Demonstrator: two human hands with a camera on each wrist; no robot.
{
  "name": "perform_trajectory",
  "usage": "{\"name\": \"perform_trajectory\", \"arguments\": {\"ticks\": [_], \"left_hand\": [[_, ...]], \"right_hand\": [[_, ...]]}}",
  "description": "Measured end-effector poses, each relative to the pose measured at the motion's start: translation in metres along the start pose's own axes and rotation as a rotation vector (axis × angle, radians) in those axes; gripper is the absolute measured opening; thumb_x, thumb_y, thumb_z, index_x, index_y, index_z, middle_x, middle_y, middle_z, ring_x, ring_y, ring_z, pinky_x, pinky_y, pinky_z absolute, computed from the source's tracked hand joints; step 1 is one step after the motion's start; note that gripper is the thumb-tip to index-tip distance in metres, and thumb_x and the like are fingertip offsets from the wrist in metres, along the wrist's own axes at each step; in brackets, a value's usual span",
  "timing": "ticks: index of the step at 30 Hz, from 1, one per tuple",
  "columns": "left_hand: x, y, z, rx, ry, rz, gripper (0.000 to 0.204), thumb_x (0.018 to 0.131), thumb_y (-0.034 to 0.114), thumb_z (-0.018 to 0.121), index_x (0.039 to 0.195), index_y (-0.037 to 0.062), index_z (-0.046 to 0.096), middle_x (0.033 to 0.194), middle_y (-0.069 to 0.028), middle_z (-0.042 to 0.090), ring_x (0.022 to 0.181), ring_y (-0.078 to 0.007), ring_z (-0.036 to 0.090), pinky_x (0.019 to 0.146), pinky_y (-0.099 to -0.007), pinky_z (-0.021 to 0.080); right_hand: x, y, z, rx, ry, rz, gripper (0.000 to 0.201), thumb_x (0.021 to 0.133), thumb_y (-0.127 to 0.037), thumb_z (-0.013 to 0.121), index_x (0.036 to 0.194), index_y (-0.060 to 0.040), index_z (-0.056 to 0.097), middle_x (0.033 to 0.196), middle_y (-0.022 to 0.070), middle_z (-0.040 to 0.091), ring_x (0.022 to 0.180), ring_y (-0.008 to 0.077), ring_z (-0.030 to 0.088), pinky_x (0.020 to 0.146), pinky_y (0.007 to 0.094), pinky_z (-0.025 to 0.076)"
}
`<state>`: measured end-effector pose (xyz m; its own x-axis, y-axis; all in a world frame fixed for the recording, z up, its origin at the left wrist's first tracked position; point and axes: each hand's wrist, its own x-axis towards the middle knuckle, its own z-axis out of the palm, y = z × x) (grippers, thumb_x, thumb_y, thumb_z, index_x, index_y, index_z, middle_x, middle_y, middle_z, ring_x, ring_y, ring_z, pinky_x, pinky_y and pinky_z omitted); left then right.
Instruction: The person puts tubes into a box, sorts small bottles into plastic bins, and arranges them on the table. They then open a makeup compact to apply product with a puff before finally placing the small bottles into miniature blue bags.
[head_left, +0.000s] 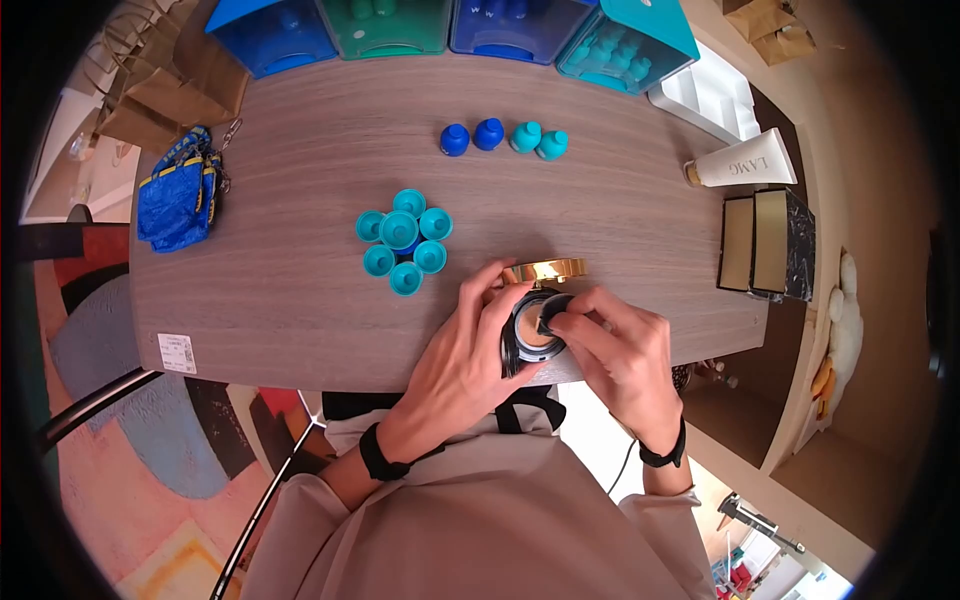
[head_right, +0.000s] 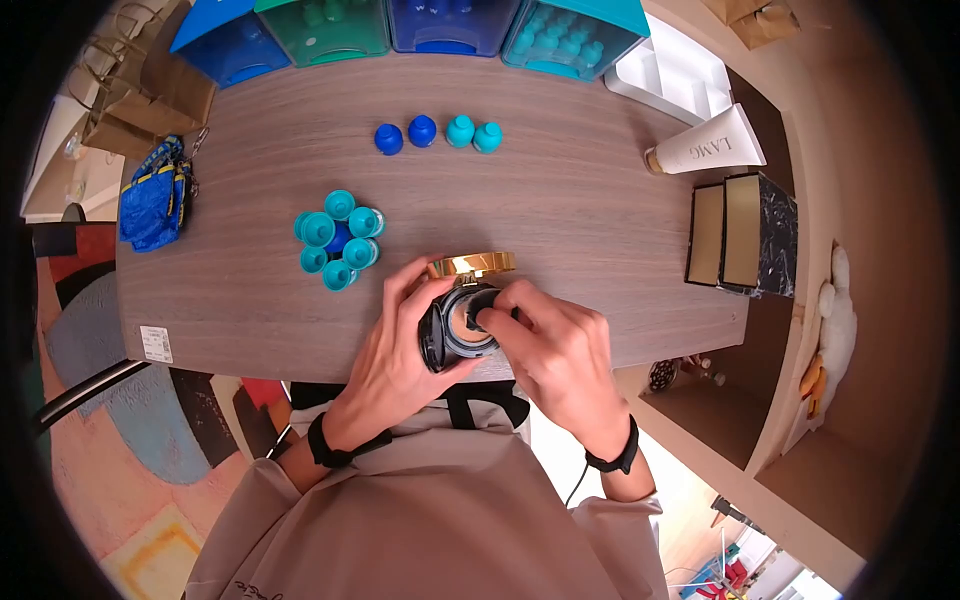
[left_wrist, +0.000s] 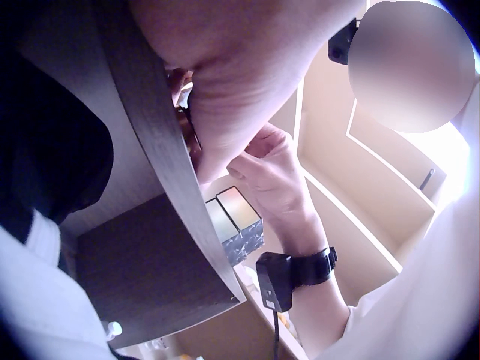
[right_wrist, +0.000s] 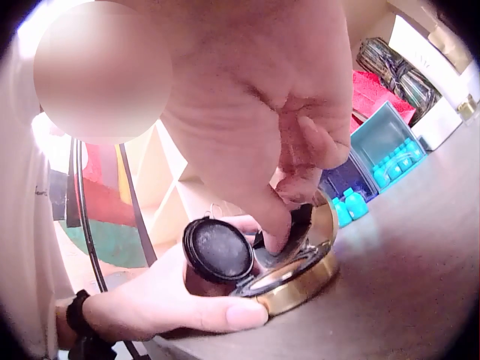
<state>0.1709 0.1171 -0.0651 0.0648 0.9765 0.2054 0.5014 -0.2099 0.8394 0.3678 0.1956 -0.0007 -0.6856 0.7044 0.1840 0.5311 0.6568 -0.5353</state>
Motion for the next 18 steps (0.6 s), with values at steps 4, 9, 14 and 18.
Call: {"name": "perform_trajectory", "arguments": {"ticks": [4, 9, 14, 18], "left_hand": [[-0.001, 0.001, 0.001, -0.013, -0.009, -0.025, 0.100, 0.075, 0.010, 0.098, 0.155, 0.0042, 0.038, 0.157, -0.0231, 0.041, 0.125, -0.0431, 0.066, 0.101, -0.0482, 0.061], [-0.001, 0.000, 0.001, -0.004, 0.013, -0.009, 0.100, 0.075, 0.010, 0.098, 0.155, 0.0042, 0.039, 0.158, -0.0232, 0.040, 0.126, -0.0428, 0.065, 0.101, -0.0483, 0.061], [0.002, 0.001, -0.001, -0.005, 0.015, -0.004, 0.099, 0.075, 0.008, 0.098, 0.154, 0.0028, 0.039, 0.157, -0.0233, 0.040, 0.127, -0.0434, 0.065, 0.102, -0.0478, 0.061], [0.000, 0.000, 0.000, 0.000, 0.020, -0.006, 0.100, 0.074, 0.007, 0.098, 0.154, 0.0032, 0.039, 0.157, -0.0234, 0.040, 0.126, -0.0439, 0.065, 0.102, -0.0478, 0.061]], "right_hand": [[0.003, 0.001, -0.008, 0.037, -0.095, 0.008, 0.030, 0.072, 0.005, 0.074, 0.101, -0.0044, 0.075, 0.094, 0.0068, 0.065, 0.067, 0.0291, 0.067, 0.058, 0.0416, 0.053], [0.009, -0.002, 0.007, -0.089, -0.113, -0.038, 0.022, 0.075, 0.002, 0.074, 0.095, -0.0041, 0.072, 0.094, 0.0067, 0.064, 0.071, 0.0294, 0.070, 0.058, 0.0434, 0.053], [0.003, 0.002, 0.018, -0.130, -0.030, -0.038, 0.026, 0.075, 0.003, 0.073, 0.100, -0.0051, 0.074, 0.097, 0.0053, 0.065, 0.070, 0.0268, 0.069, 0.059, 0.0416, 0.053], [0.000, 0.001, 0.017, -0.086, -0.003, -0.016, 0.032, 0.073, 0.005, 0.073, 0.103, -0.0047, 0.076, 0.099, 0.0044, 0.066, 0.068, 0.0256, 0.068, 0.059, 0.0404, 0.053]]}}
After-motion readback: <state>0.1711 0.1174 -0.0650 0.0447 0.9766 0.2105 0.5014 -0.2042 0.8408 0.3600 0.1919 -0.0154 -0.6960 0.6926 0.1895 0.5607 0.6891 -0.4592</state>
